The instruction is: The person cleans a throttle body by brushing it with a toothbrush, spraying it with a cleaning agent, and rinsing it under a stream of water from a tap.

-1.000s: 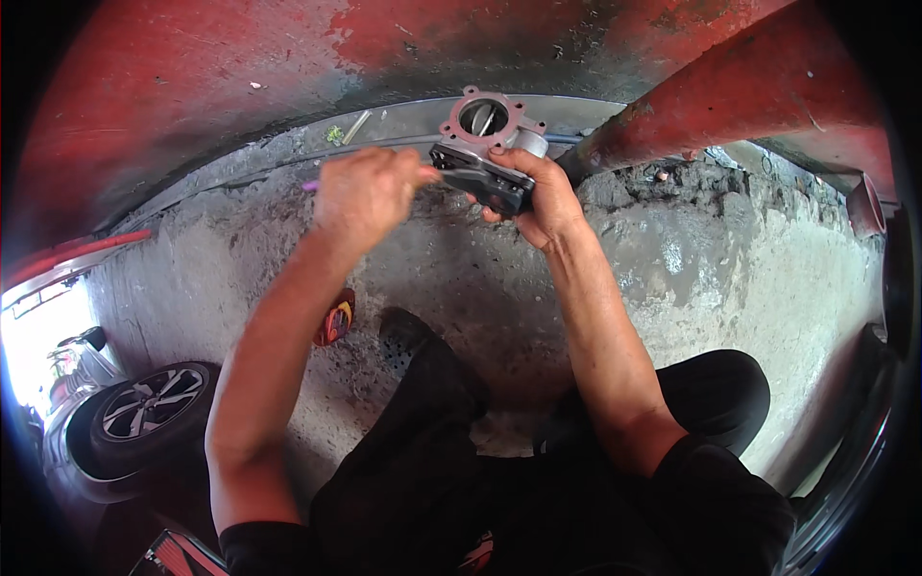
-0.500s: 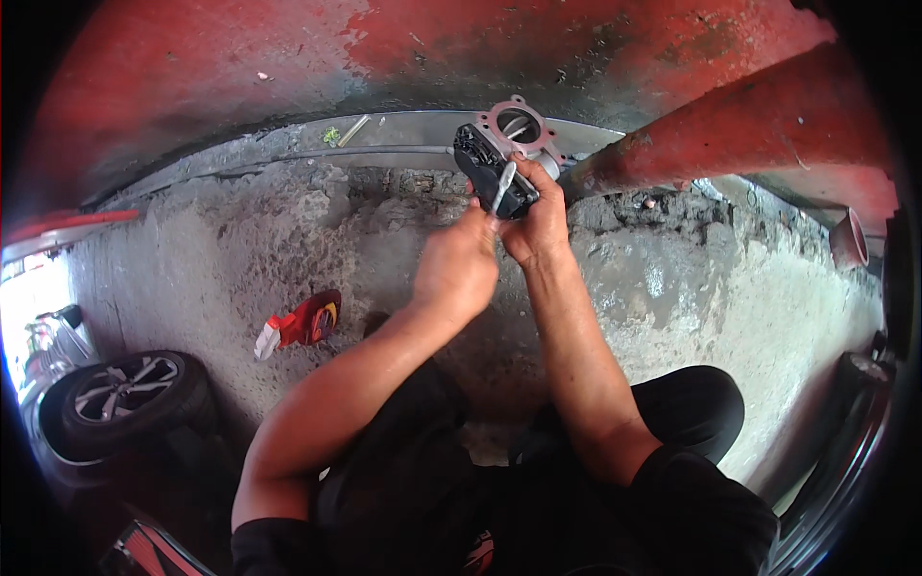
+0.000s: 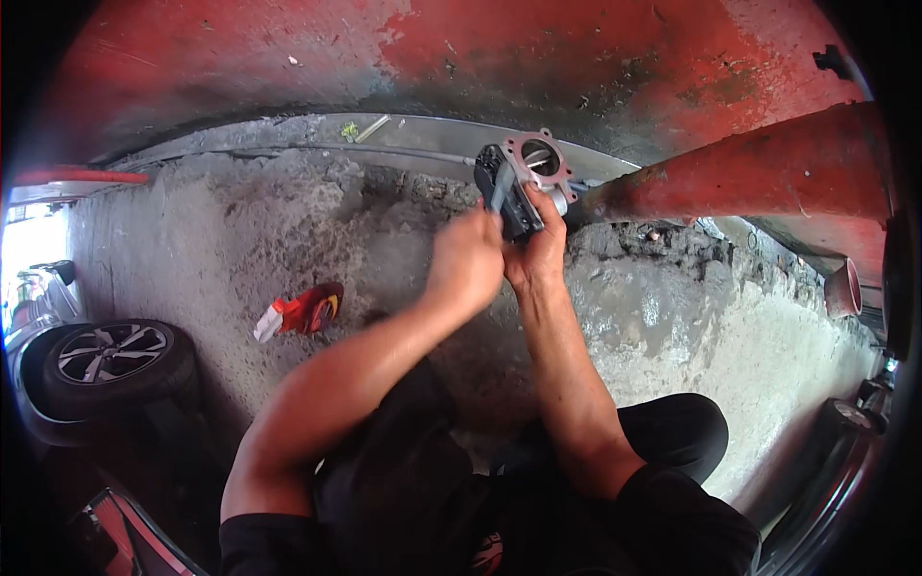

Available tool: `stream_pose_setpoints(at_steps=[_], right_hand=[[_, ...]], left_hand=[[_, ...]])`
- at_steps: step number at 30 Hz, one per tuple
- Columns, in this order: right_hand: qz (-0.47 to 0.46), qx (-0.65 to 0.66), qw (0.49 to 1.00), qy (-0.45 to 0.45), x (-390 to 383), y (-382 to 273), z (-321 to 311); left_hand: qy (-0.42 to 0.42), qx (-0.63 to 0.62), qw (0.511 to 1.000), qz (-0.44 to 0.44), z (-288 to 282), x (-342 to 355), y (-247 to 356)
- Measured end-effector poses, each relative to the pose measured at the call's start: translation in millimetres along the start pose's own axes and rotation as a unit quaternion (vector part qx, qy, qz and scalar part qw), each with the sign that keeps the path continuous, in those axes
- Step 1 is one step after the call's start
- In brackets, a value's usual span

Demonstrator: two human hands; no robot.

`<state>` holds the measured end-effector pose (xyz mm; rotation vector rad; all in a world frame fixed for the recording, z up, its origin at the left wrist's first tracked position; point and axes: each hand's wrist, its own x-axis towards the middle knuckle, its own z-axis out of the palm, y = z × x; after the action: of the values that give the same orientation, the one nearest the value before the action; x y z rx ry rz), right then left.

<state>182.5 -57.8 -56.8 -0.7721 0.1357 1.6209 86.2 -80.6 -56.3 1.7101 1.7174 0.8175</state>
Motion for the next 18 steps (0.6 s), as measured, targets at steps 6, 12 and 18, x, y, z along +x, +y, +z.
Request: stream_pose_setpoints(at_steps=[6, 12, 18], right_hand=[[0.038, -0.002, 0.998, -0.041, 2.1, 3.1, -18.7], [0.076, 0.007, 0.996, -0.036, 1.5, 3.9, -19.0], [-0.002, -0.082, 0.996, 0.037, -0.3, 20.6, -26.6]], left_hand=[[-0.078, -0.211, 0.938, -0.264, -12.5, 13.1, 29.9], [-0.093, -0.332, 0.881, -0.324, -24.8, -0.6, 52.4], [-0.088, -0.405, 0.811, -0.412, -29.1, 0.6, 60.8]])
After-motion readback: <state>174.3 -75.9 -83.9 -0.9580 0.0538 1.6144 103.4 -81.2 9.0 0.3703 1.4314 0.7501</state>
